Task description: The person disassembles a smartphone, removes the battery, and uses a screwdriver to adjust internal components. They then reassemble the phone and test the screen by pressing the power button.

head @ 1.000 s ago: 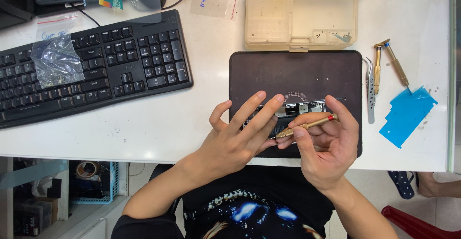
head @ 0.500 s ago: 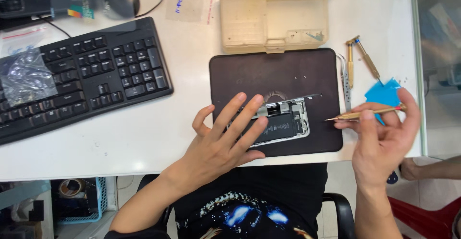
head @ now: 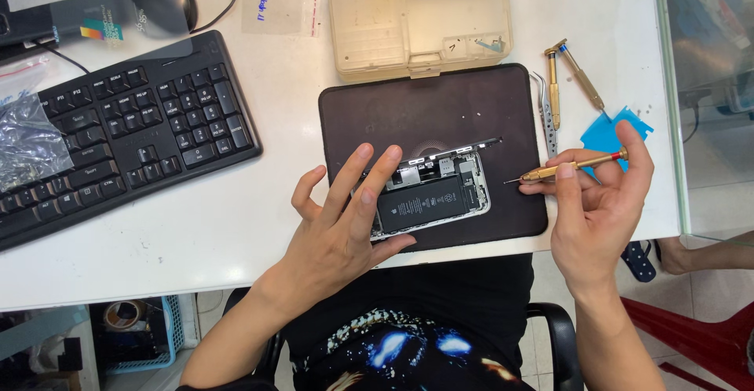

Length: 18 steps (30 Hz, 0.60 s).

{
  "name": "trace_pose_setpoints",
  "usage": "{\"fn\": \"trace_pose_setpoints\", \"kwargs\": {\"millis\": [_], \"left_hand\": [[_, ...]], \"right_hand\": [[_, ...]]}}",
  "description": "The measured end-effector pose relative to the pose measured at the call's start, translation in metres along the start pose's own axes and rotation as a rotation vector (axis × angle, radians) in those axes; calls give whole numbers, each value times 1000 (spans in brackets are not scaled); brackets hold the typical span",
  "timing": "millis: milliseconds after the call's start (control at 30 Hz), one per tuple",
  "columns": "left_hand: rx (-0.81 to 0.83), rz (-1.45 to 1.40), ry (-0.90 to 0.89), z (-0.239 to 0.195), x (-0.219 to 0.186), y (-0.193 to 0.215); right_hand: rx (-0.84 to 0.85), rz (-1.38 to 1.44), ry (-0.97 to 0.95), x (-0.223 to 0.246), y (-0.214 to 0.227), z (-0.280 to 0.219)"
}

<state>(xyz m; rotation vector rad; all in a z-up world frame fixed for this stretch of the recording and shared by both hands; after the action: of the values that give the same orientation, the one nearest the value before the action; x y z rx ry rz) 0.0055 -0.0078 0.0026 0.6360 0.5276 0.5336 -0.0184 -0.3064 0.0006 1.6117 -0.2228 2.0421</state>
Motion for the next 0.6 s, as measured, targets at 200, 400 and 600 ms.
{"fn": "trace_pose_setpoints", "kwargs": {"millis": [200, 400, 600], "left_hand": [[-5, -2, -5, 0, 0, 0], [20, 17, -21, -1, 1, 2], [28, 3, -20, 0, 2, 3]], "right_hand": [[4, -18, 23, 1, -1, -1], [4, -12, 29, -2, 1, -3], [5, -18, 72, 0, 2, -4]]}}
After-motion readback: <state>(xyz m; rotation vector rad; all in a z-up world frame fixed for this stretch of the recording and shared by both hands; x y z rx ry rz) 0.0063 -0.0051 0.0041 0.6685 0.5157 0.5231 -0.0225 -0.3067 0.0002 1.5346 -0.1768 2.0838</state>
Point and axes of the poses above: each hand's wrist, its own z-axis towards the middle knuckle, its own y-axis out of the back of the hand, x = y × z, the point moved 1 cm from there along z, towards the middle knuckle, and after that the axes turned 15 degrees about -x, right-handed, at the moved point
